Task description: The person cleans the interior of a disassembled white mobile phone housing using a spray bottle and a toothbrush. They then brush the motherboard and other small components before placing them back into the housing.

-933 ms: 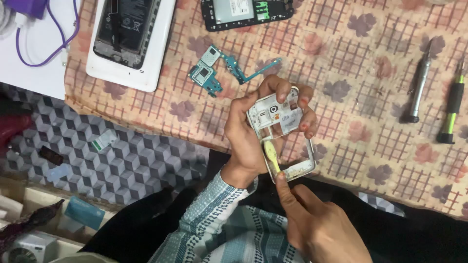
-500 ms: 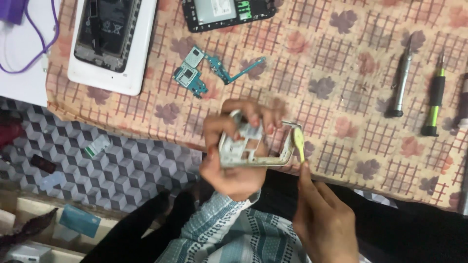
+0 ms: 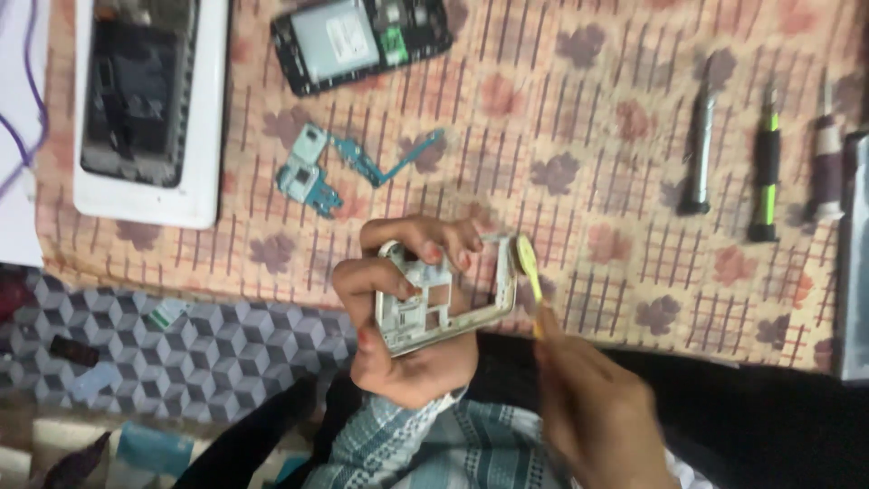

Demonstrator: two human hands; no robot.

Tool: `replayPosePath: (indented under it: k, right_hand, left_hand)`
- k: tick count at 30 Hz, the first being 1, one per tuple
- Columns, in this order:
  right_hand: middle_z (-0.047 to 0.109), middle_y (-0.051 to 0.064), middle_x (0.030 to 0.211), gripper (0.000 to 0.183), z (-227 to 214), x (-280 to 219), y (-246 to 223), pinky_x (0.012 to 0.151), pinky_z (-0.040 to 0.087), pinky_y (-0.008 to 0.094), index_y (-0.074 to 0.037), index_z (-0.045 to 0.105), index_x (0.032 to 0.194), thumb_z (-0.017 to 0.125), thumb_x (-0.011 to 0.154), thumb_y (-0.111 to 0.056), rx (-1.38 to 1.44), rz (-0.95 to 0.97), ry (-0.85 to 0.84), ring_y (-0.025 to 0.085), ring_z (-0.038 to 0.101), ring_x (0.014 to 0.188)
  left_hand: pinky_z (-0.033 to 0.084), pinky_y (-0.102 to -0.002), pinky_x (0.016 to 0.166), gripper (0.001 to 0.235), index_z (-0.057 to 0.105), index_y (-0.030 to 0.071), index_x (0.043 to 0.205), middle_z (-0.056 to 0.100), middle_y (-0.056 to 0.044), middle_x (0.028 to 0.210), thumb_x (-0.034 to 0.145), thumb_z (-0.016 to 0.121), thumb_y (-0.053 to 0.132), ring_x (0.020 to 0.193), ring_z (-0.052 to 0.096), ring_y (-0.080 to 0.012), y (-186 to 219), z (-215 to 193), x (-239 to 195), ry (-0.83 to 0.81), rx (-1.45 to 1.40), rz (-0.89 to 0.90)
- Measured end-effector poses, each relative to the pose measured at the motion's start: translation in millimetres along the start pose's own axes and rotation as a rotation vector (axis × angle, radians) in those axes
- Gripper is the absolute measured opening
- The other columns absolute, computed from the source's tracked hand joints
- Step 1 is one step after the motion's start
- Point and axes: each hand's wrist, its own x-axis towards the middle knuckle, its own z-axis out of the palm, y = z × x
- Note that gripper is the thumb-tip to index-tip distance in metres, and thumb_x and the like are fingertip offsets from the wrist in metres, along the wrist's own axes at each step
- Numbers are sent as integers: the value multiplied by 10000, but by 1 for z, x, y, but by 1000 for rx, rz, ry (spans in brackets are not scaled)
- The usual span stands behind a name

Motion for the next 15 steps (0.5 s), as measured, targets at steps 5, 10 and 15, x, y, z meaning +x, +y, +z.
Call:
replayPosePath:
  k: [5, 10, 15]
  right_hand:
    - [696, 186, 757, 461, -42, 46, 3, 577, 538, 351, 32, 646, 1394, 698, 936, 11, -204, 251, 106, 189, 701, 601]
    - [690, 246, 1139, 431, -67, 102, 41, 807, 629, 375, 76, 568, 1394, 786, 1061, -92, -502, -264, 220, 325, 723, 1018]
    - [488, 357, 1328, 799, -108, 202, 69, 1074, 522, 531, 195, 351, 1417, 888, 913, -116, -377, -659, 420, 494, 520, 1288]
  left_hand:
    - [542, -539, 811, 641, 488, 64, 1374, 608, -213, 1093, 980, 354, 552, 902, 639, -341, 0, -5, 15, 226, 38, -285]
    - [534, -553, 979, 932, 511, -55, 1452, 652, -213, 1159, 1012, 305, 741, 1015, 644, -328, 4, -14, 33, 303, -339, -516]
    - [593, -631, 923, 926, 561, -41, 1346, 657, -186, 1084, 978, 305, 770, 976, 669, -334, 17, -17, 39, 209, -475, -565]
